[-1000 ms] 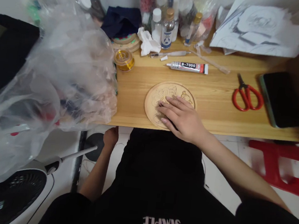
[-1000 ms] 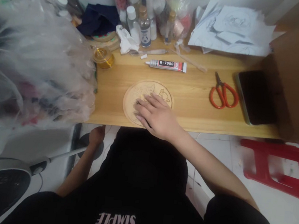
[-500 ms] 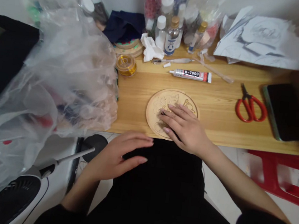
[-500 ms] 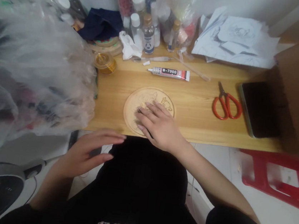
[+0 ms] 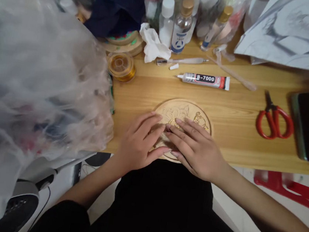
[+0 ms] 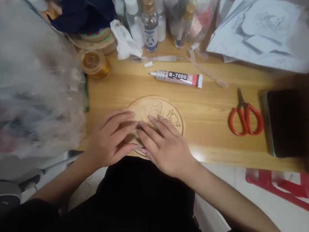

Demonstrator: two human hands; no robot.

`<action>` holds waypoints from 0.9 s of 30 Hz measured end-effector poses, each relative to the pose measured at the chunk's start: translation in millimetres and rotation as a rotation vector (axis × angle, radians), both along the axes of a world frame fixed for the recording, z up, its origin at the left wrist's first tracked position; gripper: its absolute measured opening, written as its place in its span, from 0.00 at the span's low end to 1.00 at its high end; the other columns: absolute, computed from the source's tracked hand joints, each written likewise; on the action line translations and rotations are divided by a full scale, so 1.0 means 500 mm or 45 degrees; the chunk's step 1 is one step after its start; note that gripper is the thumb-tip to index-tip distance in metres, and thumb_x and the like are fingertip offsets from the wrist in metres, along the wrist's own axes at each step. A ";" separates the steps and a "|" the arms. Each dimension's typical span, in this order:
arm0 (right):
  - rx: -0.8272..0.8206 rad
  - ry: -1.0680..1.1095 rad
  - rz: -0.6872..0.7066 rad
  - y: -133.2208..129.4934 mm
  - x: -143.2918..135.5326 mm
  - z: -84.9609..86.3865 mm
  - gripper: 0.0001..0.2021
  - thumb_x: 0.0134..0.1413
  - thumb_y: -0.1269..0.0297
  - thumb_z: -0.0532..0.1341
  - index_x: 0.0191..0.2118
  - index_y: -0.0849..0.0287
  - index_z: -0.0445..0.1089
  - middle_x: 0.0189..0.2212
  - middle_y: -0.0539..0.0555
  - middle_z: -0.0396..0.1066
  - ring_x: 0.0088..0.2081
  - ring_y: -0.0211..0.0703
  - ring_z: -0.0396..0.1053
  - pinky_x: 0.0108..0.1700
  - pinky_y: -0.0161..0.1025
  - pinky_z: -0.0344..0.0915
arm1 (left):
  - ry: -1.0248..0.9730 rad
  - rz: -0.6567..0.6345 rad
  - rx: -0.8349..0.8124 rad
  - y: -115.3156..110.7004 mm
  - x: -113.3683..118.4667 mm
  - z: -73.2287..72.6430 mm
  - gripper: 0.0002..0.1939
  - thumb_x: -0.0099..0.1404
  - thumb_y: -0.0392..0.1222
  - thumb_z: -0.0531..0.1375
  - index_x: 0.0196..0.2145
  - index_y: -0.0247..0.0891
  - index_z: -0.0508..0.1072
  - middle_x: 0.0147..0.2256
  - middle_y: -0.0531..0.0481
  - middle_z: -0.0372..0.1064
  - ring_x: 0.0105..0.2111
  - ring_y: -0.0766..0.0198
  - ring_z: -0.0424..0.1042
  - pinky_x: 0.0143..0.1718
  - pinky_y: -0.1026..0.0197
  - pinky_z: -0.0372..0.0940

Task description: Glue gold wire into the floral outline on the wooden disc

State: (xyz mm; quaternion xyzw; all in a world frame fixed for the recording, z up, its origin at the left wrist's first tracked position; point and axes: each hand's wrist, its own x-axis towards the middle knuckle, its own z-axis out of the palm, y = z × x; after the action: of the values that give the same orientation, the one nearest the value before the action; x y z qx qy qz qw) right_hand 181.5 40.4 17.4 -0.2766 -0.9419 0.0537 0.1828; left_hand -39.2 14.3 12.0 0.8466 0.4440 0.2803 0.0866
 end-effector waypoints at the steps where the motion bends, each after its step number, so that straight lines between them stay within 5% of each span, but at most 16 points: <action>1: -0.023 0.009 0.001 0.001 0.001 -0.001 0.18 0.67 0.61 0.54 0.55 0.66 0.71 0.55 0.58 0.73 0.59 0.55 0.69 0.59 0.54 0.68 | 0.012 -0.010 -0.009 0.005 0.000 0.002 0.21 0.69 0.50 0.59 0.48 0.27 0.73 0.50 0.31 0.70 0.56 0.43 0.67 0.56 0.42 0.68; 7: -0.067 0.046 -0.001 0.001 0.001 -0.001 0.18 0.66 0.63 0.56 0.55 0.67 0.71 0.56 0.59 0.72 0.58 0.57 0.70 0.58 0.56 0.70 | 0.082 -0.089 -0.034 0.040 -0.013 0.011 0.18 0.68 0.47 0.61 0.48 0.29 0.72 0.51 0.32 0.71 0.55 0.43 0.68 0.55 0.42 0.67; 11: -0.084 0.052 -0.005 0.001 0.000 -0.003 0.17 0.66 0.64 0.56 0.54 0.66 0.71 0.55 0.57 0.73 0.58 0.57 0.70 0.59 0.57 0.68 | -0.072 -0.060 -0.196 0.055 -0.027 0.026 0.10 0.66 0.37 0.64 0.44 0.34 0.73 0.43 0.41 0.76 0.46 0.57 0.74 0.50 0.55 0.70; 16: -0.104 0.101 -0.027 0.001 0.001 -0.008 0.16 0.65 0.64 0.57 0.53 0.65 0.71 0.56 0.56 0.73 0.58 0.55 0.70 0.60 0.54 0.68 | -0.825 0.321 -0.648 0.040 -0.021 0.040 0.06 0.59 0.32 0.69 0.33 0.40 0.77 0.31 0.55 0.77 0.32 0.70 0.75 0.37 0.67 0.70; 21: -0.094 0.129 -0.026 -0.001 0.003 -0.013 0.16 0.64 0.64 0.58 0.54 0.65 0.71 0.56 0.56 0.73 0.59 0.53 0.69 0.61 0.53 0.68 | -1.933 0.610 -1.299 0.034 -0.007 0.043 0.13 0.49 0.45 0.76 0.23 0.42 0.75 0.21 0.60 0.69 0.19 0.75 0.66 0.22 0.72 0.64; 24: -0.075 0.139 -0.021 -0.002 0.003 -0.017 0.17 0.65 0.64 0.58 0.54 0.65 0.71 0.55 0.57 0.73 0.59 0.53 0.68 0.61 0.53 0.67 | -2.196 0.678 -1.486 0.031 -0.004 0.048 0.16 0.45 0.44 0.78 0.24 0.42 0.74 0.21 0.60 0.66 0.20 0.75 0.64 0.20 0.73 0.62; 27: -0.067 0.124 -0.018 -0.003 0.004 -0.019 0.17 0.65 0.63 0.56 0.55 0.66 0.70 0.55 0.58 0.73 0.60 0.53 0.68 0.61 0.53 0.67 | -2.256 0.739 -1.559 0.021 0.001 0.058 0.11 0.55 0.40 0.74 0.26 0.41 0.74 0.23 0.59 0.66 0.21 0.76 0.67 0.22 0.75 0.64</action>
State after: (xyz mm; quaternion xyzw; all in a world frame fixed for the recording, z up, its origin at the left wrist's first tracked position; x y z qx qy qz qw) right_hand 183.5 38.9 8.1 -0.2851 -0.9282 0.0904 0.2214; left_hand -38.7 25.0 41.1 0.0259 0.4695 0.5286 0.7067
